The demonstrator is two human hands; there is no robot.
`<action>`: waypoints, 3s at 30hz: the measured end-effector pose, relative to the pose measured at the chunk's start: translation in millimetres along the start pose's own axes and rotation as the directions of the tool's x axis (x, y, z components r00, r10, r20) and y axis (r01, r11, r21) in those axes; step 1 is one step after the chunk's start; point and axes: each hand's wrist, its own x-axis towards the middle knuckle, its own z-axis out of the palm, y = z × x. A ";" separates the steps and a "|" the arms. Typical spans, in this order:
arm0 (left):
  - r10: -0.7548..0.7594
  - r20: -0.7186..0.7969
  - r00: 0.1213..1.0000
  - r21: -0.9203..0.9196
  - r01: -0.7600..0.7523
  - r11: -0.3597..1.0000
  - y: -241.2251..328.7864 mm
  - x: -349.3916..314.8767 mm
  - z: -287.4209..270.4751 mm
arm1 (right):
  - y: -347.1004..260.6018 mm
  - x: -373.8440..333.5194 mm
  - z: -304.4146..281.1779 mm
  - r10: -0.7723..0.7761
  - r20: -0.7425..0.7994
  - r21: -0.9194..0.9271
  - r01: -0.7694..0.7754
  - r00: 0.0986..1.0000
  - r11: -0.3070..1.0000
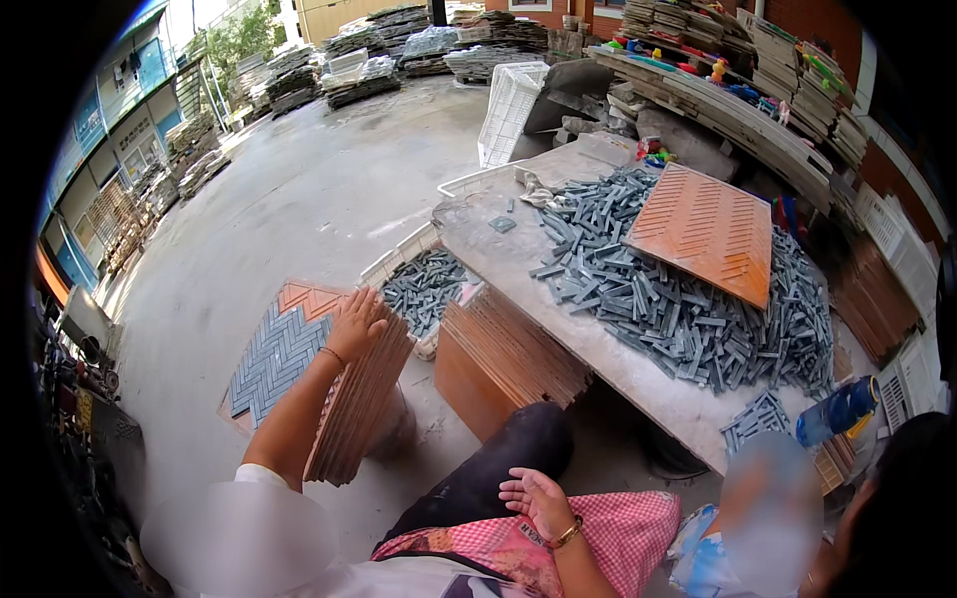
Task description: The person arranges small rectangular tiles on a flat board to form a herringbone pattern. They pick tiles from a nearby pile, place them one by one, and occasionally adjust the board's position. A child is present nearby but does not assist with the task.
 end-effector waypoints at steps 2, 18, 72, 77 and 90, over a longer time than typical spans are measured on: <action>0.011 0.047 0.999 0.019 -0.012 1.000 7.1 23.0 -3.1 | -0.2 -0.7 -4.5 -0.005 -0.009 -0.003 0.005 1.000 1.000; 0.111 0.005 0.994 0.105 -0.111 0.988 29.3 34.7 -12.0 | -267.5 64.2 -111.3 -0.686 -0.531 0.064 0.831 0.497 0.552; 0.436 0.384 0.814 -0.856 0.491 -0.160 226.4 -136.4 41.9 | -188.2 32.9 -287.6 -0.495 0.440 -0.412 -0.321 0.750 -0.853; 0.367 0.344 0.865 -0.898 0.417 -0.141 232.0 -133.3 69.2 | -155.1 -21.7 -200.6 -0.665 0.172 -0.759 -0.332 0.727 -0.560; 0.473 -0.120 0.873 -0.630 -0.435 0.643 299.9 -0.4 11.5 | -172.6 -60.7 -51.5 -0.811 -0.226 -0.959 0.021 0.540 0.282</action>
